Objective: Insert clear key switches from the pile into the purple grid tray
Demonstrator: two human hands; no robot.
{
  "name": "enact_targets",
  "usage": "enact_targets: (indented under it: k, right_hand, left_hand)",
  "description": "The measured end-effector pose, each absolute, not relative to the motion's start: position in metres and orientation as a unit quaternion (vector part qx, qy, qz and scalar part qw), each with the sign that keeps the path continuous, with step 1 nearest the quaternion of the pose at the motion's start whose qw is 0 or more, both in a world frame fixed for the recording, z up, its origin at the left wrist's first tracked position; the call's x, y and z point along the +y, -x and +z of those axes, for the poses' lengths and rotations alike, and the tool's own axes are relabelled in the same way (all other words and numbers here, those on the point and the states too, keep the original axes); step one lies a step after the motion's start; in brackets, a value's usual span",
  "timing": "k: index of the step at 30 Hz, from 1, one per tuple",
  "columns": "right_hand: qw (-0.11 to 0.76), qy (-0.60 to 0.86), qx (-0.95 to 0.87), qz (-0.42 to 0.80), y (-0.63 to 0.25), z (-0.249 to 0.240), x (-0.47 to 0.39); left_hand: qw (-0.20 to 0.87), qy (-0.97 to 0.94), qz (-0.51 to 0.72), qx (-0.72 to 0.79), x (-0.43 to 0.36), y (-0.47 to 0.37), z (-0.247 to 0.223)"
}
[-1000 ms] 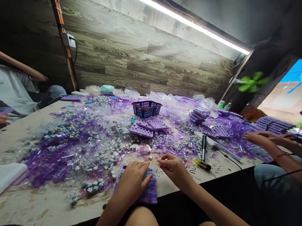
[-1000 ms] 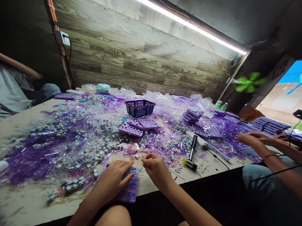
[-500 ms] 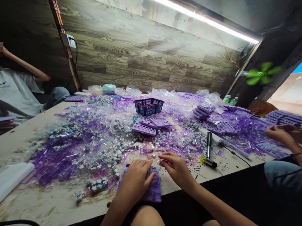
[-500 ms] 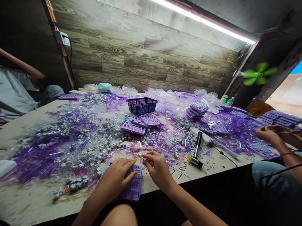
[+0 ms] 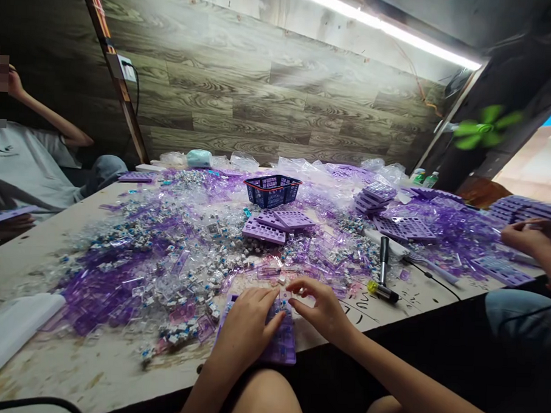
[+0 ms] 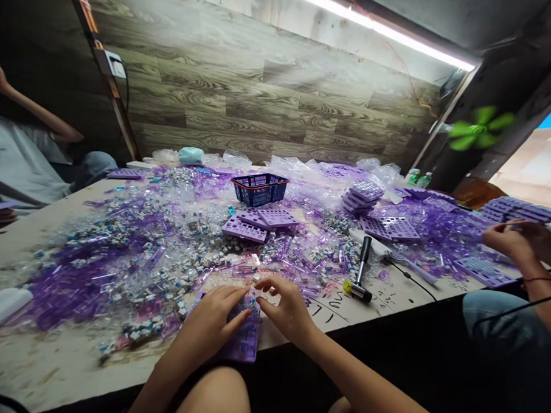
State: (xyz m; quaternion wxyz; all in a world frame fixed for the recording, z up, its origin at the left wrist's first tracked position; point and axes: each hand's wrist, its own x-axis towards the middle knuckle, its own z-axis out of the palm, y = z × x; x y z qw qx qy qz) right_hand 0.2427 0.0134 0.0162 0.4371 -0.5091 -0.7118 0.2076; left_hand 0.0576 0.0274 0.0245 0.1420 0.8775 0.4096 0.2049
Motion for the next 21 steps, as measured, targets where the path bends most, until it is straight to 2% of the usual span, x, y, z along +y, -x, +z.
enact_targets:
  k: [21]
  right_hand:
    - [0.461, 0.434, -0.739, 0.229, -0.2482, 0.0137, 0.0182]
  left_hand:
    - [0.170, -0.876, 0.207, 0.401, 0.0257, -0.0560, 0.0267]
